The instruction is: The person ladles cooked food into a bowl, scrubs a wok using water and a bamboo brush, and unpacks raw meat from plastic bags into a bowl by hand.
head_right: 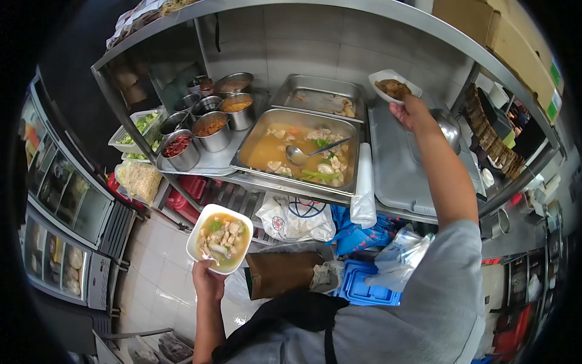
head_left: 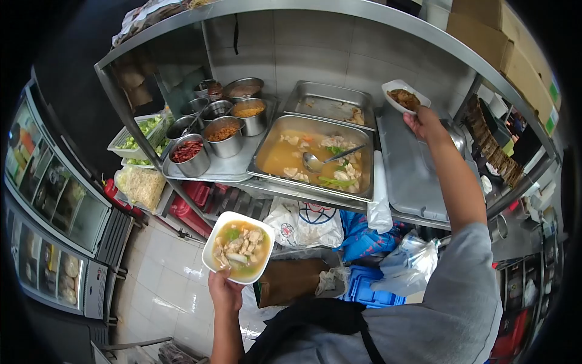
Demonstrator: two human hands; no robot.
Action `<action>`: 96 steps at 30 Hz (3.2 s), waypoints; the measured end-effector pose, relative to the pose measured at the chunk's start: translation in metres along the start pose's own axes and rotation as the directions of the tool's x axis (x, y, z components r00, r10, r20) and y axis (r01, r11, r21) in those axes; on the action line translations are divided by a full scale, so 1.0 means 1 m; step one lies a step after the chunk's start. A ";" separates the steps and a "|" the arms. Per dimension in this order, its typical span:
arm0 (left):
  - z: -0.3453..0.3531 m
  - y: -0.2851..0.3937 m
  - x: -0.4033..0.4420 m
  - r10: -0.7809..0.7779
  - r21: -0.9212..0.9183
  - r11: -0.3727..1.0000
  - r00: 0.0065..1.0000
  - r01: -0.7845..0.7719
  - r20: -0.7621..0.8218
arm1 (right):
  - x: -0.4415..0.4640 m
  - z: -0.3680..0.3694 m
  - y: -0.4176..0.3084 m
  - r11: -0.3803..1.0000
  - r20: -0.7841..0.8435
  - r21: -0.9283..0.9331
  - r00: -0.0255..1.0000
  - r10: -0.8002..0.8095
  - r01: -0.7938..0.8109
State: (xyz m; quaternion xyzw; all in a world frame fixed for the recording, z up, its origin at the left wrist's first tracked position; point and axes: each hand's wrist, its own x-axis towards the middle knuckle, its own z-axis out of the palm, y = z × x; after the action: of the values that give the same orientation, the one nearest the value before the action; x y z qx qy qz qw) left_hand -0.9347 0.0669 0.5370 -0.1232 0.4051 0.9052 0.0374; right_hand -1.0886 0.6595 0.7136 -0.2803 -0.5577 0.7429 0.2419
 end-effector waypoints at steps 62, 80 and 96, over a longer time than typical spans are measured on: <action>-0.400 0.093 -0.533 0.048 0.366 0.465 -0.390 -0.806 -0.920 | -1.355 0.368 0.127 0.958 -0.248 -0.087 -0.937 0.246 0.274; -0.328 0.115 -0.598 0.033 0.136 0.987 -0.719 -0.086 -0.695 | -1.359 0.377 0.128 0.927 -0.384 -0.221 -0.901 0.204 0.304; -0.253 0.362 -0.857 0.855 0.021 0.504 -0.496 0.863 -0.149 | -1.352 0.367 0.116 0.928 -0.220 -0.143 -0.925 0.309 0.344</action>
State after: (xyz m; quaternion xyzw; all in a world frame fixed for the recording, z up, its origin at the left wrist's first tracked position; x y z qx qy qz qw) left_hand -0.1182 -0.3362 0.8538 -0.7839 0.5072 -0.2454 -0.2608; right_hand -0.3647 -0.5337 0.8813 -0.6626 0.2811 -0.1300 0.6820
